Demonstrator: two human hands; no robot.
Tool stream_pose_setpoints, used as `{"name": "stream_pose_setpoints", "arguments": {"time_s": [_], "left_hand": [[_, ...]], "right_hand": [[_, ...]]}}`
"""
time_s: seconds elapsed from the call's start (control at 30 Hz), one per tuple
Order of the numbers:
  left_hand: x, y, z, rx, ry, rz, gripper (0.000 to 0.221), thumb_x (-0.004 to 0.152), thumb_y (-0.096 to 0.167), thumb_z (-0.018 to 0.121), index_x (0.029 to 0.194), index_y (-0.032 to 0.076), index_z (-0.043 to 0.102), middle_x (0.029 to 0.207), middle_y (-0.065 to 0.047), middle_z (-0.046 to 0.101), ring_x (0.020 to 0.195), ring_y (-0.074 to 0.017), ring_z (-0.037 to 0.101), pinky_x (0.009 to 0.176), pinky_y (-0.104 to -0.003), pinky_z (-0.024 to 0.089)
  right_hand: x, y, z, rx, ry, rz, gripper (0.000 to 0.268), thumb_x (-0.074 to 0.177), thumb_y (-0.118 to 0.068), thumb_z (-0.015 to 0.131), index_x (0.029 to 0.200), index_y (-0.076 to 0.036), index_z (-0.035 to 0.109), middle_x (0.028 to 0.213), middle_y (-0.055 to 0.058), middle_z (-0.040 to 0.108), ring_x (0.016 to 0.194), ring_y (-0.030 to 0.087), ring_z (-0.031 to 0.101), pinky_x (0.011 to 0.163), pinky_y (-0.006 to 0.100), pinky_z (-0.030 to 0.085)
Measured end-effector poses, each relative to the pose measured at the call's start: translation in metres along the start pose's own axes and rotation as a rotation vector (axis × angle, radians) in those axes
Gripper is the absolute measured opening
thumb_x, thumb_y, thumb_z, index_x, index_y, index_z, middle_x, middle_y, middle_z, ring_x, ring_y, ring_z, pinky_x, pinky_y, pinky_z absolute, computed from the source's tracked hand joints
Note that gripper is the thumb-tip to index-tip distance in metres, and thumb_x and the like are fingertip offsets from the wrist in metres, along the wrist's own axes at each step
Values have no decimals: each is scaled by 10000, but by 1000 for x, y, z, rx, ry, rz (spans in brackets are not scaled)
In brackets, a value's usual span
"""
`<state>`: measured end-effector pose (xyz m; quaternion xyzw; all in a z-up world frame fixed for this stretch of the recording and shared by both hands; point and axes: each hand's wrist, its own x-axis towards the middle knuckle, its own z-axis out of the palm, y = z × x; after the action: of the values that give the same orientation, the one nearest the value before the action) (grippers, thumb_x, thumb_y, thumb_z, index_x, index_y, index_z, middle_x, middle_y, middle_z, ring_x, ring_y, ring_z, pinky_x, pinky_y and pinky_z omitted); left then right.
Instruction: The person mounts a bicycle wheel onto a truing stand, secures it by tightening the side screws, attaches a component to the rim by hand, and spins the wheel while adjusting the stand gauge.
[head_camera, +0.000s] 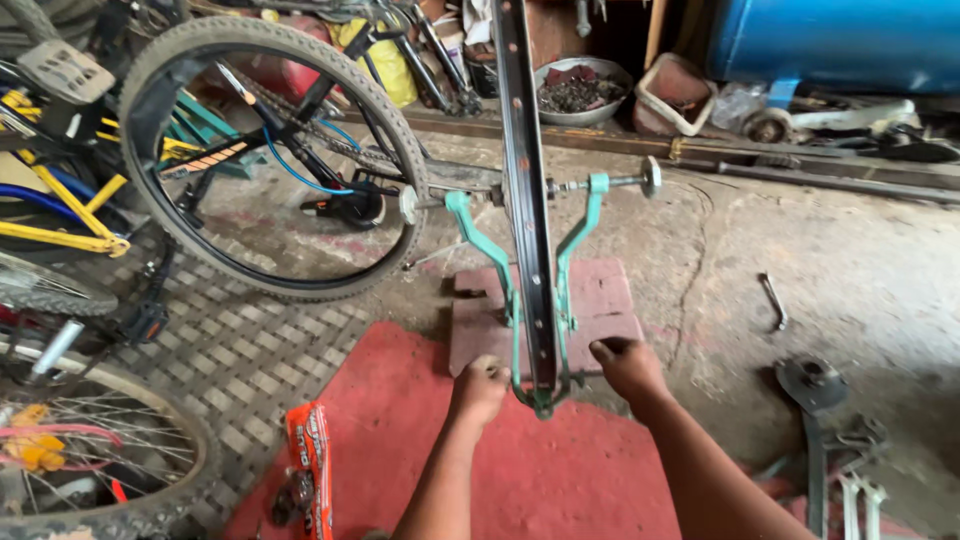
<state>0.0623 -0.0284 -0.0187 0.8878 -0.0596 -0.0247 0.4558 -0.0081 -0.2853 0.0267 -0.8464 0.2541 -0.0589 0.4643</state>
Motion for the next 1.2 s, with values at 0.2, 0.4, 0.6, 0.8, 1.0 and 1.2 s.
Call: {"name": "stream_pose_setpoints", "arguments": {"time_s": [0.2, 0.4, 0.6, 0.8, 1.0, 1.2], "left_hand": [[-28, 11, -20, -368, 8, -150, 206, 919, 268, 667, 997, 79, 639, 789, -69, 689, 636, -198, 651, 599, -392, 532], [-52, 155, -96, -361, 170, 313, 467, 1045, 368, 581, 716, 37, 616, 605, -64, 602, 551, -178, 567, 544, -381, 444], [-91, 282, -142, -76, 374, 574, 352, 1028, 300, 635, 842, 1, 635, 692, -194, 602, 604, -372, 585, 603, -415, 474], [-102, 297, -150, 31, 448, 742, 236, 1010, 232, 610, 892, 39, 677, 832, -217, 674, 786, -454, 642, 670, -505, 486], [-116, 270, -146, 86, 310, 628, 313, 1006, 260, 625, 826, 4, 607, 763, -221, 634, 728, -444, 630, 620, -510, 452], [-141, 211, -120, 271, 121, 567, 326, 983, 279, 641, 771, 31, 642, 773, -203, 673, 751, -403, 663, 668, -516, 506]], "right_hand": [[-38, 10, 1, 89, -115, 34, 403, 931, -386, 686, 1174, -77, 773, 1096, 135, 795, 1019, 249, 733, 881, 392, 541], [-54, -3, -1, 143, -168, 44, 323, 910, -268, 738, 1168, -78, 782, 1062, 111, 814, 967, 241, 724, 826, 369, 553], [-60, -11, -9, 153, -184, 58, 308, 869, -243, 791, 1125, -73, 801, 1069, 74, 810, 973, 194, 728, 854, 365, 556], [-55, -7, -12, 104, -231, 72, 304, 871, -277, 806, 1112, -93, 810, 1080, 59, 802, 982, 178, 714, 878, 363, 550], [-56, -2, -7, 131, -225, 47, 288, 878, -266, 780, 1090, -75, 812, 1040, 82, 816, 942, 194, 721, 827, 367, 561], [-57, 4, 1, 113, -179, 32, 342, 900, -325, 751, 1097, -49, 799, 849, 124, 767, 740, 204, 631, 698, 389, 542]]}}
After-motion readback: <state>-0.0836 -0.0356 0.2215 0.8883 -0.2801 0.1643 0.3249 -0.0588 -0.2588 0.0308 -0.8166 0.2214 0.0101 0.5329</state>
